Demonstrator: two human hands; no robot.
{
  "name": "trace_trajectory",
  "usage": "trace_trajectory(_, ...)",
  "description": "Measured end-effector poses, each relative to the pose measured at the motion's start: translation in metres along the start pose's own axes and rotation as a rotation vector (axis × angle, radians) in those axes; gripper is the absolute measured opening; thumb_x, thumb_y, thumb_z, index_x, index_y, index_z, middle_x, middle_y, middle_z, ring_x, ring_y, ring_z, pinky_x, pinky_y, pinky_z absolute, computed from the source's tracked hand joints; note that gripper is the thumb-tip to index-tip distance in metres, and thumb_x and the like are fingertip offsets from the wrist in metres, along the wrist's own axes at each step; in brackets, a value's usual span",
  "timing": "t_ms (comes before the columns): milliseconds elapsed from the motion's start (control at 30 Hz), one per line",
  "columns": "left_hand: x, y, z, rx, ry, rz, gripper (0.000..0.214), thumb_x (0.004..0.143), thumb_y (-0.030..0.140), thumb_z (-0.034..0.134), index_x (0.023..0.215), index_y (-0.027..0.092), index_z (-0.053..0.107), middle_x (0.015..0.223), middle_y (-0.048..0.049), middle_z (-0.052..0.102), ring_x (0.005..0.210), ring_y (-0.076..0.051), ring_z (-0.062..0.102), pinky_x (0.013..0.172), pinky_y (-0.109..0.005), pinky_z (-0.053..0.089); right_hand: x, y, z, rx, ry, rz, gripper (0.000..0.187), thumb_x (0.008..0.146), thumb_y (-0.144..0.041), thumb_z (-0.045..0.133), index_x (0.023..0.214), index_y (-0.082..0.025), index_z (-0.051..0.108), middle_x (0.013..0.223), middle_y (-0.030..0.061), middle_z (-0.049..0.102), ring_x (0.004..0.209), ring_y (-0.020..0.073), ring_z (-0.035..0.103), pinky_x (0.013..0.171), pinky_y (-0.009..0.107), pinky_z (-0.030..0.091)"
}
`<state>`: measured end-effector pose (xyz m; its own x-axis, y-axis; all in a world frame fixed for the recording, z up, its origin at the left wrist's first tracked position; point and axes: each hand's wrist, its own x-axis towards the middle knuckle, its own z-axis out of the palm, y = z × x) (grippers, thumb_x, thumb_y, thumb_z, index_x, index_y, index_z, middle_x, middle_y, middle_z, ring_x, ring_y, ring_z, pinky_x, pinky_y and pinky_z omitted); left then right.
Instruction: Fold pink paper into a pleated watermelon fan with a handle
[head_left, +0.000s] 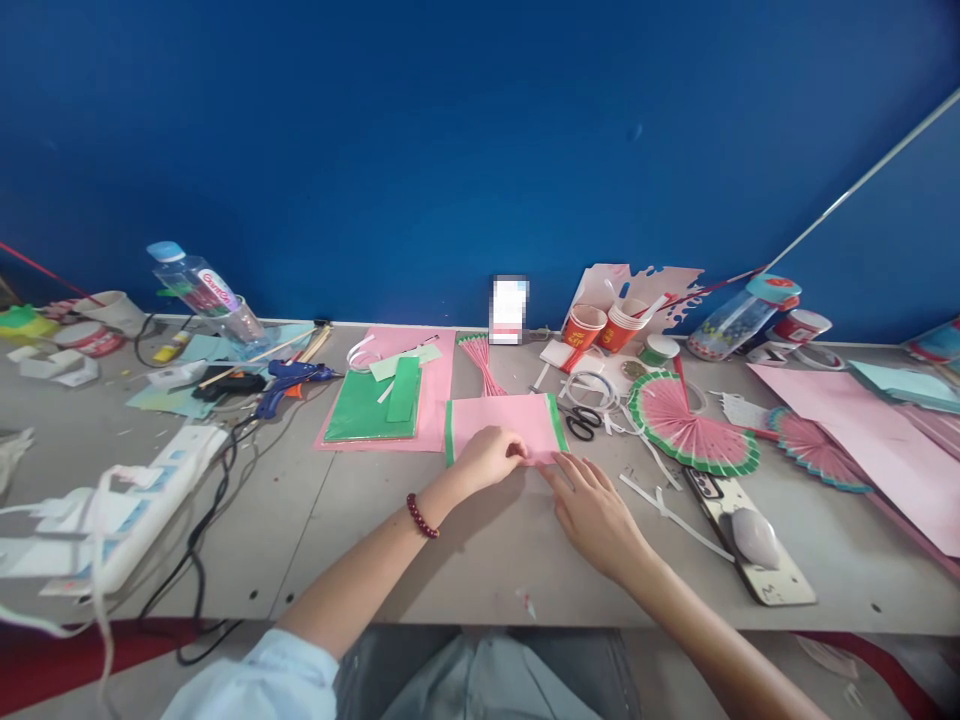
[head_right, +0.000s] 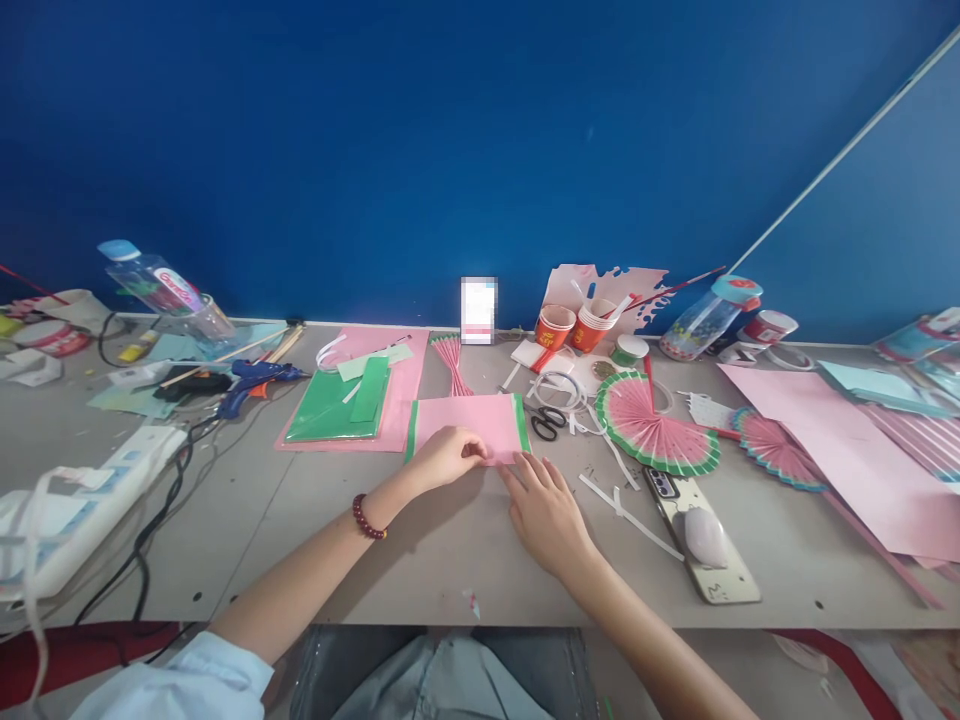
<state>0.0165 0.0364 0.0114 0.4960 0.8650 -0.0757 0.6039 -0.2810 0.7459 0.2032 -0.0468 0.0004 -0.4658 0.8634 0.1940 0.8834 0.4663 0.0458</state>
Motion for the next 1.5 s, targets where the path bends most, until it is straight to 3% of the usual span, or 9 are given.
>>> trace_trajectory(267,-0.005,0.007,0.003,0.039,-0.018,-0.001,0.011,0.074,0.016,0.06,0.071,0.018,0.07,0.081,-0.0033,0.072,0.072,-0.016,0.063,0.068,-0.025,0.045,-0.018,-0.014,0.008,-0.004,0.004,0.089,0.043,0.087,-0.016,0.04,0.128,-0.019,0.051,0.13,0.011,0.053,0.126,0.0245,0.041,0.104,0.043,0.032)
trace_trajectory(600,-0.002,-0.004,0.011,0.072,-0.011,0.025,0.01,0.075,0.017,0.06,0.077,0.02,0.069,0.079,-0.0011,0.07,0.072,-0.015,0.062,0.067,-0.024,0.045,-0.01,-0.022,0.002,-0.009,0.044,0.108,0.039,0.085,-0.018,0.043,0.121,-0.017,0.057,0.127,0.0116,0.054,0.121,0.0262,0.044,0.106,0.045,0.03)
trace_trajectory(767,-0.004,0.0,0.01,0.087,0.015,0.008,0.005,0.076,0.022,0.063,0.077,0.019,0.067,0.076,-0.0013,0.068,0.07,-0.016,0.06,0.063,-0.024,0.042,-0.009,-0.025,0.003,0.024,0.04,0.102,0.037,0.086,-0.016,0.042,0.12,-0.014,0.057,0.114,0.0102,0.06,0.109,0.0237,0.05,0.103,0.042,0.035)
trace_trajectory(933,-0.003,-0.002,0.011,0.108,0.021,0.017,0.004,0.076,0.019,0.062,0.076,0.018,0.066,0.076,-0.0017,0.067,0.07,-0.016,0.06,0.063,-0.024,0.041,-0.007,-0.025,0.003,0.065,0.04,0.09,0.039,0.085,-0.015,0.043,0.122,-0.012,0.054,0.112,0.0102,0.06,0.11,0.0241,0.048,0.108,0.043,0.03)
trace_trajectory(1000,-0.003,-0.003,0.011,0.113,0.038,0.022,0.003,0.074,0.019,0.063,0.074,0.018,0.065,0.075,-0.0019,0.068,0.07,-0.016,0.06,0.063,-0.024,0.041,-0.007,-0.023,0.004,0.096,0.025,0.084,0.039,0.084,-0.015,0.043,0.121,-0.013,0.054,0.113,0.01,0.059,0.11,0.024,0.047,0.104,0.04,0.034)
trace_trajectory(1100,-0.003,-0.003,0.007,0.094,0.036,0.005,0.006,0.074,0.022,0.064,0.071,0.017,0.065,0.075,-0.0028,0.068,0.069,-0.016,0.06,0.063,-0.024,0.041,-0.006,-0.017,0.004,0.148,-0.006,0.071,0.038,0.084,-0.015,0.042,0.12,-0.013,0.053,0.113,0.0097,0.057,0.109,0.0236,0.045,0.095,0.035,0.042)
trace_trajectory(1233,-0.006,0.0,-0.01,0.046,-0.066,0.008,0.021,0.08,0.03,0.056,0.068,0.016,0.066,0.07,-0.0031,0.068,0.065,-0.016,0.06,0.058,-0.024,0.04,-0.004,-0.012,0.002,0.168,-0.024,0.03,0.038,0.084,-0.016,0.043,0.121,-0.013,0.051,0.111,0.0108,0.055,0.106,0.024,0.045,0.091,0.036,0.043)
trace_trajectory(1333,-0.011,-0.002,-0.019,0.065,-0.111,0.005,0.016,0.076,0.028,0.059,0.074,0.017,0.069,0.075,-0.0033,0.071,0.069,-0.016,0.062,0.059,-0.023,0.04,-0.001,-0.011,0.0,0.177,-0.041,0.017,0.037,0.082,-0.016,0.045,0.119,-0.014,0.052,0.108,0.0116,0.055,0.105,0.025,0.044,0.089,0.038,0.043)
trace_trajectory(1500,-0.017,-0.011,-0.016,0.028,-0.091,-0.053,0.014,0.075,0.024,0.059,0.08,0.019,0.071,0.085,-0.0029,0.072,0.077,-0.016,0.064,0.068,-0.023,0.044,0.001,-0.014,-0.002,0.187,-0.046,0.035,0.034,0.081,-0.016,0.046,0.114,-0.014,0.052,0.106,0.0111,0.054,0.102,0.0254,0.044,0.088,0.038,0.042)
